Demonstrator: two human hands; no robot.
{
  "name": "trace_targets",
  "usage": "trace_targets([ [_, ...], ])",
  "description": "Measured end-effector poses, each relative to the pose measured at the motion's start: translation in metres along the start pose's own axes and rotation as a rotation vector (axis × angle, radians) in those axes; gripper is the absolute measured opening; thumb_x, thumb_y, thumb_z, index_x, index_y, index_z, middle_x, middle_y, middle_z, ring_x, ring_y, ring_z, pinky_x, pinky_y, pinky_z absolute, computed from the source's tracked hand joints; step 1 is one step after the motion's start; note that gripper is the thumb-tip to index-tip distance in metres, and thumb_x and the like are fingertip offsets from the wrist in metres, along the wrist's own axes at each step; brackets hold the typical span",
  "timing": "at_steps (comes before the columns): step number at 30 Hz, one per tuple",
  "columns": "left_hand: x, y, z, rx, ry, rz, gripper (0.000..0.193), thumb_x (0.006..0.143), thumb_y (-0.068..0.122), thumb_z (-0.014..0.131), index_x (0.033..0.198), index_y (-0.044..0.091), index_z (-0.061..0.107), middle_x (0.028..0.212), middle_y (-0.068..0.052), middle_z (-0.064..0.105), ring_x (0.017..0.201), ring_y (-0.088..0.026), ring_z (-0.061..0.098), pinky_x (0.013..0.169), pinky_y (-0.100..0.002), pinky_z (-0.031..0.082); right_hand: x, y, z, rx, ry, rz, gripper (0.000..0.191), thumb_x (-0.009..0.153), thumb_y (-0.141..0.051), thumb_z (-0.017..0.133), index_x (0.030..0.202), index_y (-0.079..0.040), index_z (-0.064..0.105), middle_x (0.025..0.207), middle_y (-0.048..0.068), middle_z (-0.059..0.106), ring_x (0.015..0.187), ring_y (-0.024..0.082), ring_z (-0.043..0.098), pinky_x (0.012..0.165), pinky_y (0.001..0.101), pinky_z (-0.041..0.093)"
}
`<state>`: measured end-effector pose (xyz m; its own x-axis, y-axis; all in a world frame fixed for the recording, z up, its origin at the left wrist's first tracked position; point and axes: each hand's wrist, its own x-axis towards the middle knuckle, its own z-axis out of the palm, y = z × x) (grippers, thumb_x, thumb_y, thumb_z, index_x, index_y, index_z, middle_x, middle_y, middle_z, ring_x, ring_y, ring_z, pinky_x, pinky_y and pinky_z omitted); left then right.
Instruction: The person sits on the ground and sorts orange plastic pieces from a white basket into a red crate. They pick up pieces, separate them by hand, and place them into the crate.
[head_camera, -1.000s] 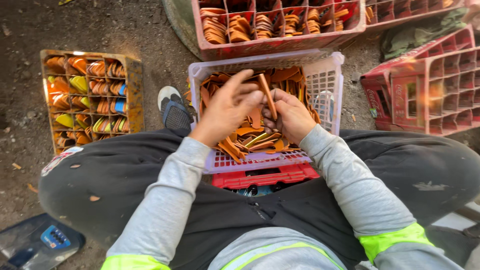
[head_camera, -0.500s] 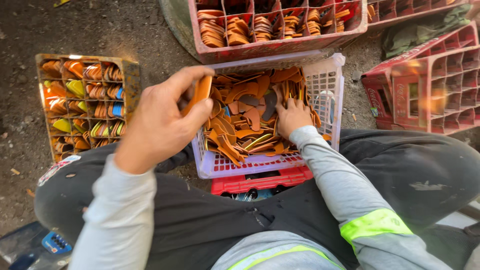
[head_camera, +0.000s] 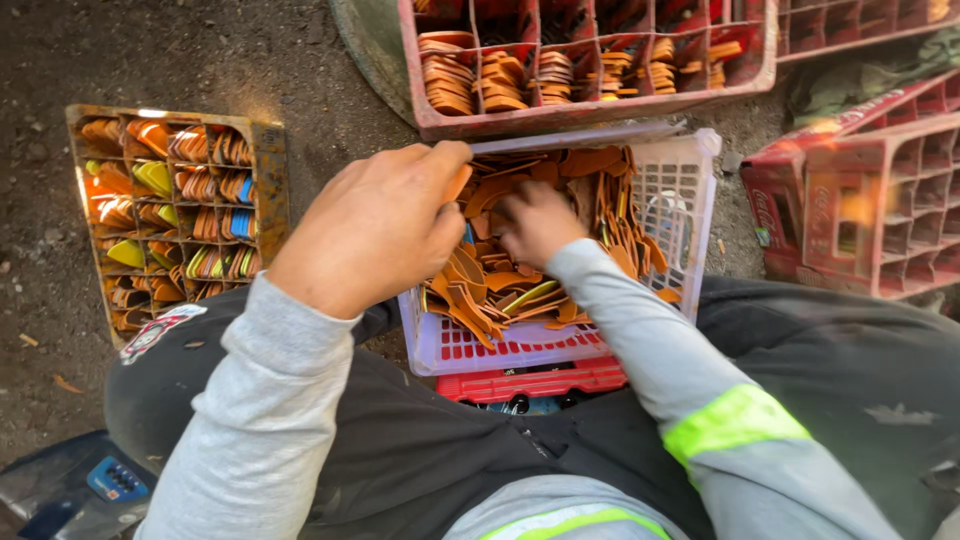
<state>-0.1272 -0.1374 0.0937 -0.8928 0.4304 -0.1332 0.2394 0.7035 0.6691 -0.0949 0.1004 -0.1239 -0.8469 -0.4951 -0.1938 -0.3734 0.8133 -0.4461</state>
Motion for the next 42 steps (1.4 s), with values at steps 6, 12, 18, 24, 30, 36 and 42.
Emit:
trace_targets([
  [6, 0.009, -0.014, 0.009, 0.019, -0.024, -0.08, 0.02, 0.084, 0.012, 0.061, 0.102, 0.002, 0.061, 0.095, -0.021, 0.07, 0.09, -0.047, 0.066, 0.079, -0.057, 0.052, 0.047, -0.046, 0.036, 0.273, 0.023, -0.016, 0.061, 0.08, -0.03, 0.073, 0.133, -0.005, 0.058, 0.138, 0.032, 0.052, 0.124, 0.052, 0.048, 0.104, 0.063, 0.041],
  [12, 0.018, -0.03, 0.061, -0.038, -0.02, -0.139, 0.03, 0.079, 0.015, 0.068, 0.102, 0.0, 0.056, 0.1, -0.023, 0.064, 0.087, -0.047, 0.066, 0.075, -0.058, 0.051, -0.037, -0.009, 0.031, 0.084, 0.01, 0.102, 0.02, 0.075, -0.016, 0.067, 0.092, -0.007, 0.072, 0.101, 0.018, 0.072, 0.11, 0.042, 0.061, 0.093, 0.0574, 0.047],
  [18, 0.017, -0.068, 0.132, 0.285, -0.131, -0.179, 0.02, 0.084, 0.008, 0.064, 0.104, 0.006, 0.062, 0.099, -0.017, 0.069, 0.089, -0.039, 0.071, 0.074, -0.05, 0.057, -0.033, 0.076, -0.01, 0.231, 0.529, 0.567, 0.016, 0.088, -0.012, 0.064, 0.099, -0.003, 0.071, 0.095, 0.022, 0.073, 0.091, 0.039, 0.069, 0.083, 0.0494, 0.056],
  [24, 0.03, -0.084, 0.176, 0.47, -0.349, -0.173, 0.012, 0.093, 0.011, 0.064, 0.099, 0.008, 0.073, 0.104, -0.017, 0.074, 0.096, -0.037, 0.073, 0.081, -0.049, 0.059, -0.019, 0.05, -0.017, -0.022, 0.24, 0.45, 0.025, 0.077, -0.025, 0.074, 0.096, -0.009, 0.079, 0.114, 0.022, 0.064, 0.108, 0.043, 0.055, 0.091, 0.0536, 0.046],
  [30, 0.055, -0.09, 0.171, 0.424, -0.62, -0.404, 0.036, 0.071, 0.015, 0.08, 0.106, 0.007, 0.076, 0.116, -0.02, 0.07, 0.107, -0.037, 0.069, 0.089, -0.047, 0.057, -0.007, 0.023, -0.008, -0.176, -0.015, 0.705, 0.027, 0.085, -0.033, 0.076, 0.095, -0.008, 0.081, 0.139, 0.018, 0.049, 0.127, 0.04, 0.04, 0.107, 0.0547, 0.034],
  [36, 0.064, -0.088, 0.212, 0.763, -0.678, -0.266, 0.025, 0.092, 0.016, 0.063, 0.113, 0.011, 0.077, 0.118, -0.014, 0.073, 0.107, -0.034, 0.071, 0.087, -0.046, 0.058, -0.001, 0.033, -0.009, -0.047, 0.012, 0.834, 0.04, 0.071, -0.034, 0.086, 0.098, -0.007, 0.078, 0.133, 0.018, 0.052, 0.123, 0.038, 0.046, 0.102, 0.058, 0.035],
  [42, 0.067, -0.086, 0.236, 0.967, -0.787, -0.222, 0.024, 0.094, 0.017, 0.062, 0.11, 0.012, 0.079, 0.116, -0.013, 0.074, 0.105, -0.033, 0.072, 0.086, -0.045, 0.059, -0.024, 0.07, -0.021, 0.481, 0.194, 0.758, 0.033, 0.08, -0.024, 0.08, 0.102, 0.0, 0.072, 0.09, 0.015, 0.072, 0.084, 0.036, 0.07, 0.08, 0.0446, 0.057],
])
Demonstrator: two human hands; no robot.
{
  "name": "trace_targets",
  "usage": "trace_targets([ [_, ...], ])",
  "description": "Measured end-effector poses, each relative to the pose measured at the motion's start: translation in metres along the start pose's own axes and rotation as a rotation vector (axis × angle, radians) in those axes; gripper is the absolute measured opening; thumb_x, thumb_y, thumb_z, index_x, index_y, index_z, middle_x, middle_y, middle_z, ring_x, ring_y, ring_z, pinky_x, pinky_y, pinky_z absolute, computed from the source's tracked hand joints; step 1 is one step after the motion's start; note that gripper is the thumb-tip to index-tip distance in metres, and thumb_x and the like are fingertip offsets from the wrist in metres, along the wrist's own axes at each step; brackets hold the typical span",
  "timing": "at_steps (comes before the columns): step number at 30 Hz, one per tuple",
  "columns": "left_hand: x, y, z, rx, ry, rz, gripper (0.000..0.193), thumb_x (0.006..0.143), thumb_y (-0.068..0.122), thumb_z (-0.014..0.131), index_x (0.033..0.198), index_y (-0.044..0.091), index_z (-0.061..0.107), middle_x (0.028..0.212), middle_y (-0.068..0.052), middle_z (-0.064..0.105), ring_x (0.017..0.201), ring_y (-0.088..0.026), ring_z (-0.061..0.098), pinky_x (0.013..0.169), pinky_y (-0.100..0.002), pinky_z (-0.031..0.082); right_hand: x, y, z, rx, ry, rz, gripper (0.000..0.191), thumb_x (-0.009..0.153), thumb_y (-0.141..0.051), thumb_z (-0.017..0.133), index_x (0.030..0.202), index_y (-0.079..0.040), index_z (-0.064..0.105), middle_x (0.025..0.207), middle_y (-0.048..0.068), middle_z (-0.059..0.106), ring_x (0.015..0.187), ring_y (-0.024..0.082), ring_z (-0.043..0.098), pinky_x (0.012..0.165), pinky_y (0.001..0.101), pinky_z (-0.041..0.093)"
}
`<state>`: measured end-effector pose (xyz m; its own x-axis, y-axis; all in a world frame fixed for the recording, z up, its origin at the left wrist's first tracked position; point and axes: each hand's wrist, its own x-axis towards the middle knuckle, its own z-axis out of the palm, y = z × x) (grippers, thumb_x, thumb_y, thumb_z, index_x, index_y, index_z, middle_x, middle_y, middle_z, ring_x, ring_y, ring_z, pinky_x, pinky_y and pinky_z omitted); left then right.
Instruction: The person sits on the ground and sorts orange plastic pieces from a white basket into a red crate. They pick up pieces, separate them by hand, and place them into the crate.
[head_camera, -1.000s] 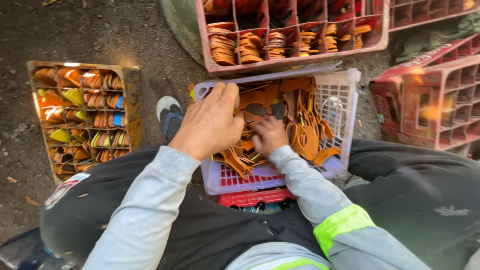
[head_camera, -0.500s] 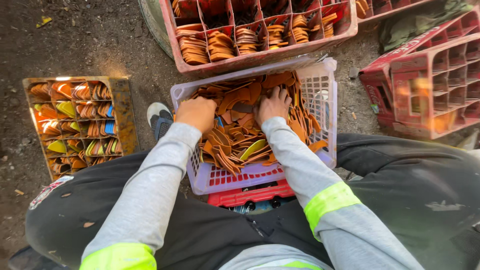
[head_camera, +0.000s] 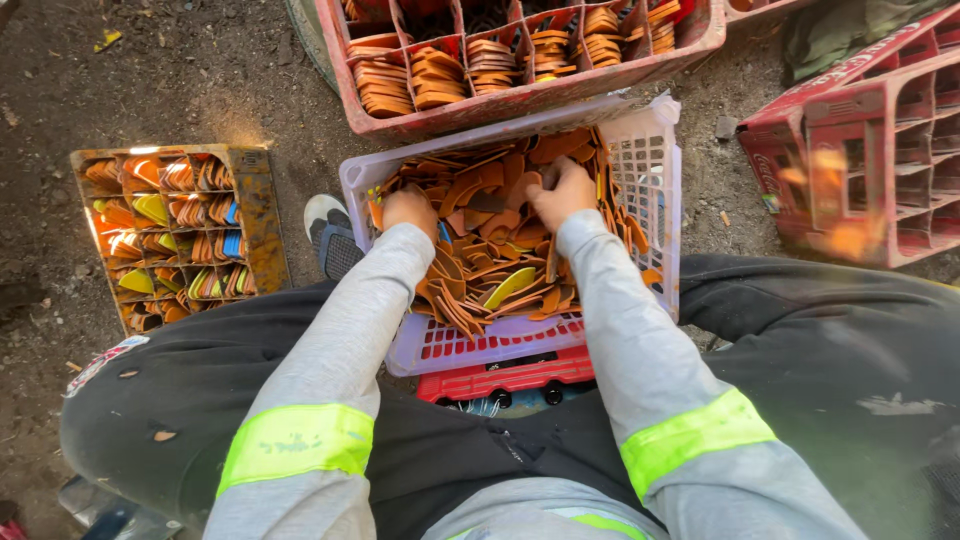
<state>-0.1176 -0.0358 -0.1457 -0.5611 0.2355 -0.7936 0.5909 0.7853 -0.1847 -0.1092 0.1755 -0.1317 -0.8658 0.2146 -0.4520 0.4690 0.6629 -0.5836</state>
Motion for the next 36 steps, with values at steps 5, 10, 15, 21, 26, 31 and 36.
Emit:
trace_targets([
  [5, -0.004, 0.001, 0.006, 0.032, 0.036, 0.049, 0.024, 0.095, 0.018, 0.061, 0.108, 0.012, 0.08, 0.114, -0.013, 0.075, 0.103, -0.032, 0.073, 0.085, -0.044, 0.059, -0.002, 0.019, -0.035, 0.593, -0.264, -0.026, 0.039, 0.081, 0.001, 0.065, 0.12, -0.005, 0.063, 0.095, 0.008, 0.074, 0.078, 0.022, 0.072, 0.068, 0.0329, 0.059],
  [10, -0.02, 0.002, 0.015, -0.017, 0.128, 0.173, 0.024, 0.096, 0.018, 0.06, 0.106, 0.012, 0.081, 0.113, -0.012, 0.075, 0.101, -0.031, 0.073, 0.084, -0.043, 0.059, -0.021, 0.014, -0.068, 0.568, -0.393, -0.003, 0.021, 0.095, -0.005, 0.065, 0.114, 0.005, 0.064, 0.092, 0.01, 0.073, 0.073, 0.015, 0.074, 0.066, 0.0275, 0.063],
  [15, -0.072, -0.001, -0.009, -0.391, 0.455, 0.151, 0.023, 0.094, 0.019, 0.061, 0.101, 0.01, 0.081, 0.109, -0.013, 0.075, 0.096, -0.033, 0.074, 0.082, -0.044, 0.059, -0.062, -0.011, -0.102, 0.486, -0.273, -0.217, 0.018, 0.095, -0.004, 0.064, 0.102, 0.0, 0.048, 0.088, 0.009, 0.071, 0.08, 0.015, 0.077, 0.066, 0.0273, 0.061],
  [21, -0.147, 0.017, -0.05, -1.468, 0.688, 0.081, 0.025, 0.088, 0.022, 0.072, 0.099, 0.0, 0.078, 0.08, -0.009, 0.076, 0.07, -0.02, 0.075, 0.066, -0.035, 0.058, -0.146, -0.05, -0.091, 0.229, 0.052, -0.562, 0.02, 0.092, -0.003, 0.066, 0.103, 0.0, 0.049, 0.099, 0.013, 0.072, 0.078, 0.026, 0.073, 0.068, 0.0362, 0.057],
  [26, -0.179, 0.031, -0.047, -1.961, 0.545, 0.01, 0.026, 0.093, 0.021, 0.074, 0.104, -0.003, 0.076, 0.071, -0.004, 0.068, 0.054, -0.011, 0.056, 0.048, -0.029, 0.045, -0.176, -0.057, -0.079, 0.282, -0.153, -0.672, 0.029, 0.089, -0.009, 0.075, 0.105, -0.001, 0.052, 0.093, 0.013, 0.064, 0.081, 0.029, 0.067, 0.075, 0.0364, 0.055],
  [31, -0.189, 0.032, -0.035, -2.159, 0.443, 0.186, 0.028, 0.096, 0.02, 0.071, 0.111, -0.004, 0.073, 0.083, -0.004, 0.072, 0.056, -0.009, 0.061, 0.05, -0.025, 0.048, -0.173, -0.043, -0.074, 0.202, -0.216, -0.684, 0.031, 0.087, -0.008, 0.081, 0.103, -0.003, 0.055, 0.093, 0.01, 0.065, 0.084, 0.022, 0.066, 0.078, 0.0341, 0.054],
  [36, -0.18, 0.018, -0.037, -2.188, 0.59, 0.181, 0.031, 0.096, 0.018, 0.068, 0.121, -0.001, 0.069, 0.1, -0.004, 0.074, 0.077, -0.009, 0.07, 0.071, -0.023, 0.058, -0.168, -0.038, -0.064, 0.805, -0.594, -0.443, 0.027, 0.095, 0.006, 0.069, 0.105, -0.004, 0.046, 0.122, 0.008, 0.058, 0.11, 0.011, 0.057, 0.1, 0.0309, 0.052],
])
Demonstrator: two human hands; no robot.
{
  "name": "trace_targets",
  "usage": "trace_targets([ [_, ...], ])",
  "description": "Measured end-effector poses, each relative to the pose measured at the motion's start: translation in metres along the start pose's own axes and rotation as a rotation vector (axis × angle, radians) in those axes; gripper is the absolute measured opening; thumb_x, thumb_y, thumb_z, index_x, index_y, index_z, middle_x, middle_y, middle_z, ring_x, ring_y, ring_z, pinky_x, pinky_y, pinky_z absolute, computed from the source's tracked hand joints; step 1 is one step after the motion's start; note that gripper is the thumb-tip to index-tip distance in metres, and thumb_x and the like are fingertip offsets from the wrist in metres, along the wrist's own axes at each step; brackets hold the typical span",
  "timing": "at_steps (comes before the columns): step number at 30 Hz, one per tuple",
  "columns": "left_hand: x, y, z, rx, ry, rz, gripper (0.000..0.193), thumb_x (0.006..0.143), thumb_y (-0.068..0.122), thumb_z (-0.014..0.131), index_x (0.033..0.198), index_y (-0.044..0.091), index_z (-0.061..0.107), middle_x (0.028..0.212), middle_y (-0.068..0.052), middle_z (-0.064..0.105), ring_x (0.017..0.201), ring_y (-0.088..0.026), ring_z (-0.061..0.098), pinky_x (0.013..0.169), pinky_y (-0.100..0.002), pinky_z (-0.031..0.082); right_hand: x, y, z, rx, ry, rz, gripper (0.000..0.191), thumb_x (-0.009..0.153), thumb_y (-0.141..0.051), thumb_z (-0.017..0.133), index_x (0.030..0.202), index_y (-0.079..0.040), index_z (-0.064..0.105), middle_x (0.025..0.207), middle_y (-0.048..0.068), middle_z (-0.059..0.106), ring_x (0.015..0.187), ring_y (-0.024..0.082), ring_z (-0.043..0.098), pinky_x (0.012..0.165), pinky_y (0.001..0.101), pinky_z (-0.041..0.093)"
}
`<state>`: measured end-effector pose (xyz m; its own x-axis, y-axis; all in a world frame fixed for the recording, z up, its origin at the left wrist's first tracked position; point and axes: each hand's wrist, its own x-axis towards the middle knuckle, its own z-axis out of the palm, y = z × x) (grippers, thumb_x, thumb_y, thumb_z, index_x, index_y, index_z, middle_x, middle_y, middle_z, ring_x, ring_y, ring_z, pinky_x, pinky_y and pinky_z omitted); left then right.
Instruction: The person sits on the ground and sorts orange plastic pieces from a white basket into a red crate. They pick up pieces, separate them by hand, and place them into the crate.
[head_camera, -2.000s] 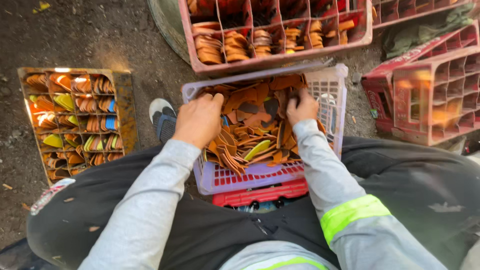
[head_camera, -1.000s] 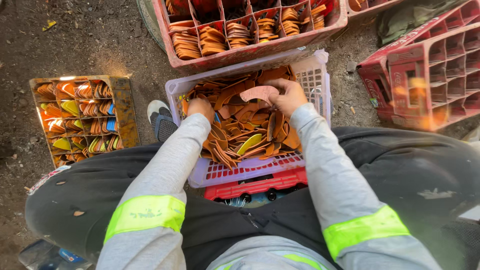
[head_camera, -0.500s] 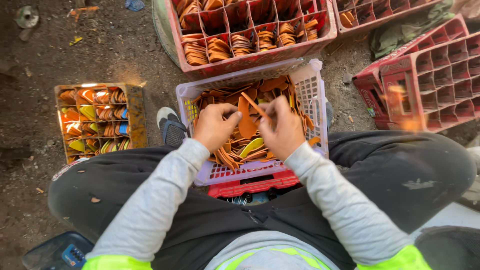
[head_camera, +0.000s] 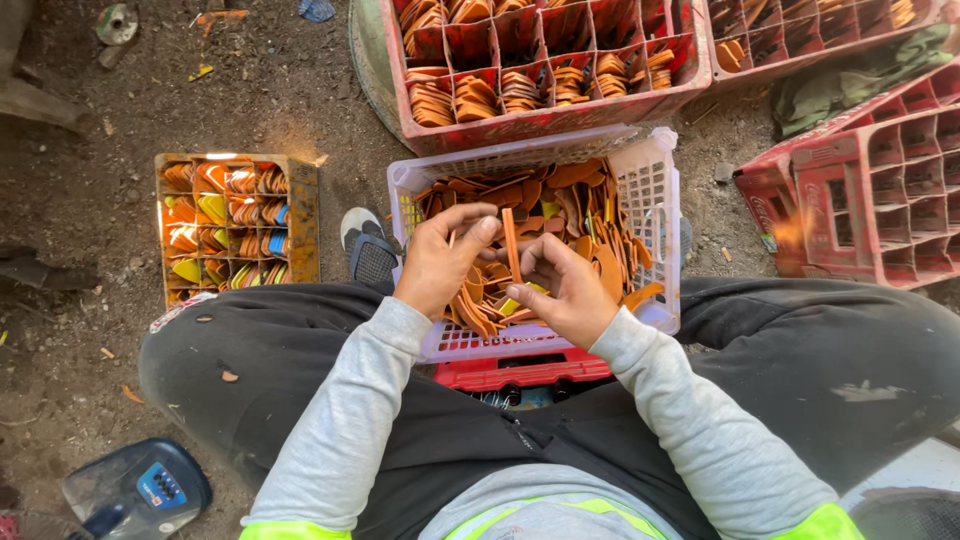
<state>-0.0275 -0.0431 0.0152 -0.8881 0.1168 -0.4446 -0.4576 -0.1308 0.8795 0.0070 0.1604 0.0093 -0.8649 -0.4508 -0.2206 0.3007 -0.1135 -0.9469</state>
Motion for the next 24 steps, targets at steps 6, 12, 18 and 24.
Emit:
trace_targets([
  [6, 0.008, 0.004, -0.004, -0.081, -0.077, 0.045, 0.033, 0.096, 0.013, 0.073, 0.125, -0.004, 0.07, 0.108, -0.007, 0.075, 0.096, -0.011, 0.07, 0.085, -0.025, 0.058, 0.009, -0.011, -0.009, 0.061, -0.032, 0.084, 0.026, 0.094, 0.008, 0.064, 0.103, -0.006, 0.044, 0.132, 0.008, 0.057, 0.123, 0.01, 0.055, 0.106, 0.0315, 0.048],
  [12, 0.016, 0.003, -0.004, -0.127, 0.002, 0.025, 0.027, 0.095, 0.012, 0.075, 0.117, -0.004, 0.072, 0.096, -0.011, 0.075, 0.084, -0.014, 0.073, 0.076, -0.027, 0.061, 0.014, -0.009, -0.01, 0.092, -0.045, 0.052, 0.022, 0.1, 0.002, 0.062, 0.111, -0.005, 0.044, 0.121, 0.01, 0.06, 0.12, 0.013, 0.058, 0.105, 0.0314, 0.049],
  [18, 0.024, 0.0, -0.009, -0.231, 0.095, 0.018, 0.019, 0.093, 0.007, 0.073, 0.108, -0.003, 0.069, 0.093, -0.01, 0.074, 0.075, -0.019, 0.073, 0.068, -0.029, 0.063, 0.022, -0.004, -0.015, 0.138, 0.177, 0.112, 0.019, 0.107, -0.005, 0.059, 0.117, -0.003, 0.043, 0.102, 0.012, 0.066, 0.094, 0.015, 0.064, 0.083, 0.0303, 0.055],
  [24, 0.029, -0.003, -0.013, -0.241, 0.153, 0.018, 0.015, 0.093, 0.006, 0.071, 0.105, -0.003, 0.068, 0.092, -0.01, 0.072, 0.073, -0.02, 0.075, 0.063, -0.03, 0.062, 0.029, -0.019, -0.026, 0.285, 0.383, 0.085, 0.011, 0.103, -0.015, 0.048, 0.107, -0.007, 0.041, 0.106, 0.012, 0.073, 0.096, 0.017, 0.075, 0.085, 0.029, 0.063],
])
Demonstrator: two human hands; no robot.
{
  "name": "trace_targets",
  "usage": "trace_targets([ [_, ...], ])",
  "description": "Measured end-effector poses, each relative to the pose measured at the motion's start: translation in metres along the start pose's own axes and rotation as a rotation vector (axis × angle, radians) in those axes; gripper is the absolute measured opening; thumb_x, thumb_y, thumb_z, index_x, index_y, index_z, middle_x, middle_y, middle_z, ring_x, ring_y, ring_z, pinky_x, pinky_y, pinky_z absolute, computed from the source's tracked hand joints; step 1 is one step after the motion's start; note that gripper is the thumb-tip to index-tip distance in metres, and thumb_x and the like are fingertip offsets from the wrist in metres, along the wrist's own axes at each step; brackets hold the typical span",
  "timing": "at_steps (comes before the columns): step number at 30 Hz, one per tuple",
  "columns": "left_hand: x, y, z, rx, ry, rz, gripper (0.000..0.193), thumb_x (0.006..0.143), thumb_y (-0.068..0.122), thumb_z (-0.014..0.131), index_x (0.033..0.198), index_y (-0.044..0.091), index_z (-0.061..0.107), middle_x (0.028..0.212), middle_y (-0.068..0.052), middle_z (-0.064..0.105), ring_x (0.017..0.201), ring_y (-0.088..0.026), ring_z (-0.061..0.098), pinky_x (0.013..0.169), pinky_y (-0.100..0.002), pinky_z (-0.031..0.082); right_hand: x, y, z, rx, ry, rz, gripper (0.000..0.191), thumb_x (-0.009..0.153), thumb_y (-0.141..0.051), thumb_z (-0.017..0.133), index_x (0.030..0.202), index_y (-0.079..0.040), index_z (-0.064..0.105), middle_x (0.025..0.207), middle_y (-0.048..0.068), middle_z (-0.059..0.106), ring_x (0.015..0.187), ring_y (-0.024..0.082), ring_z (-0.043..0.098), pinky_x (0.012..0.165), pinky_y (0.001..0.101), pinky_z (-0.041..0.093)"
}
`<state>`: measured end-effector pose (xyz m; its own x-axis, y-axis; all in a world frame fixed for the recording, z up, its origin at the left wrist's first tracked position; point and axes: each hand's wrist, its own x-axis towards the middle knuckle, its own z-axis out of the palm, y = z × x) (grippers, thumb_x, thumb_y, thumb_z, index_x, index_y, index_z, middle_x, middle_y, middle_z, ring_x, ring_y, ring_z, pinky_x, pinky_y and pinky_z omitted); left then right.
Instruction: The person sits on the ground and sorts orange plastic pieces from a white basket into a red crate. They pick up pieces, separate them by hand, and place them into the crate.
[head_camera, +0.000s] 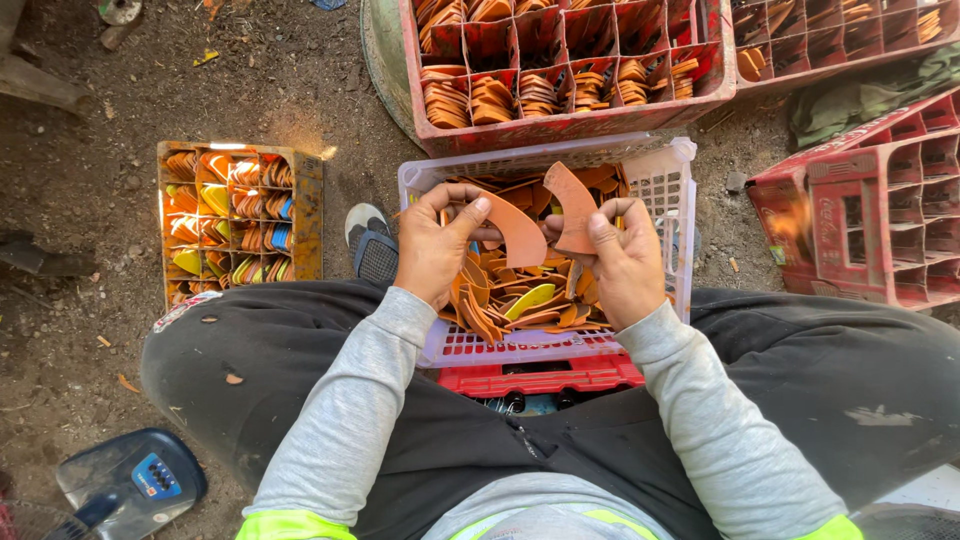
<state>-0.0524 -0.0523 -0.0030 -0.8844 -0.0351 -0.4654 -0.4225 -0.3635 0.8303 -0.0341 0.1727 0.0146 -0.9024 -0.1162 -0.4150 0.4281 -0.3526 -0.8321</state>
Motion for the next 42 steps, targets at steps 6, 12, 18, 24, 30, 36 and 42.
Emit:
trace_targets([
  [6, -0.002, -0.005, 0.01, -0.028, -0.066, 0.045, 0.017, 0.098, 0.006, 0.071, 0.112, -0.004, 0.068, 0.099, -0.011, 0.07, 0.08, -0.019, 0.075, 0.068, -0.028, 0.067, 0.005, 0.028, -0.004, -0.168, -0.026, -0.144, 0.012, 0.111, -0.012, 0.058, 0.115, -0.002, 0.052, 0.108, 0.005, 0.063, 0.096, 0.008, 0.061, 0.085, 0.0209, 0.052],
  [12, -0.01, 0.004, 0.011, -0.052, -0.061, -0.132, 0.028, 0.096, 0.015, 0.07, 0.118, 0.0, 0.067, 0.103, -0.011, 0.075, 0.079, -0.017, 0.078, 0.037, -0.019, 0.038, 0.003, 0.04, 0.002, -0.265, -0.003, -0.098, 0.019, 0.103, -0.011, 0.063, 0.118, -0.002, 0.054, 0.099, 0.006, 0.07, 0.087, 0.007, 0.065, 0.075, 0.0191, 0.052],
  [18, -0.005, 0.006, 0.01, 0.0, -0.007, -0.066, 0.032, 0.095, 0.015, 0.075, 0.124, 0.0, 0.071, 0.089, -0.012, 0.073, 0.048, -0.006, 0.048, 0.036, -0.019, 0.033, 0.023, 0.022, -0.006, -0.31, -0.219, -0.017, 0.02, 0.108, -0.017, 0.055, 0.116, 0.001, 0.061, 0.102, 0.009, 0.074, 0.092, 0.013, 0.073, 0.082, 0.0256, 0.061],
  [24, -0.002, 0.049, -0.028, -0.134, 0.022, 0.055, 0.031, 0.101, 0.015, 0.068, 0.128, 0.0, 0.07, 0.094, -0.005, 0.072, 0.059, -0.003, 0.057, 0.04, -0.018, 0.037, 0.076, 0.029, -0.062, -0.898, 0.038, -0.2, 0.021, 0.101, -0.021, 0.064, 0.111, -0.004, 0.07, 0.099, 0.016, 0.076, 0.089, 0.026, 0.075, 0.082, 0.0367, 0.06],
  [30, -0.004, 0.06, -0.041, -0.125, 0.075, 0.025, 0.028, 0.1, 0.013, 0.066, 0.125, 0.0, 0.067, 0.099, -0.004, 0.073, 0.066, -0.006, 0.068, 0.038, -0.018, 0.037, 0.091, 0.089, -0.062, -1.79, 0.018, -0.24, 0.024, 0.086, -0.022, 0.072, 0.107, -0.012, 0.078, 0.111, 0.023, 0.065, 0.105, 0.043, 0.061, 0.087, 0.052, 0.052],
  [36, 0.002, 0.038, -0.049, -0.141, -0.065, -0.097, 0.024, 0.104, 0.012, 0.064, 0.126, 0.002, 0.062, 0.091, -0.001, 0.068, 0.057, -0.002, 0.053, 0.038, -0.018, 0.034, 0.094, 0.104, -0.046, -1.9, -0.032, -0.155, 0.03, 0.086, -0.02, 0.074, 0.116, -0.018, 0.077, 0.132, 0.022, 0.05, 0.122, 0.044, 0.044, 0.101, 0.0562, 0.041],
  [42, 0.004, 0.026, -0.041, -0.229, -0.153, -0.211, 0.03, 0.107, 0.015, 0.049, 0.131, 0.003, 0.063, 0.087, -0.001, 0.067, 0.062, -0.006, 0.061, 0.039, -0.019, 0.035, 0.1, 0.089, -0.056, -1.426, -0.078, -0.04, 0.043, 0.083, -0.019, 0.079, 0.122, -0.005, 0.068, 0.103, 0.021, 0.072, 0.097, 0.041, 0.066, 0.088, 0.0477, 0.053],
])
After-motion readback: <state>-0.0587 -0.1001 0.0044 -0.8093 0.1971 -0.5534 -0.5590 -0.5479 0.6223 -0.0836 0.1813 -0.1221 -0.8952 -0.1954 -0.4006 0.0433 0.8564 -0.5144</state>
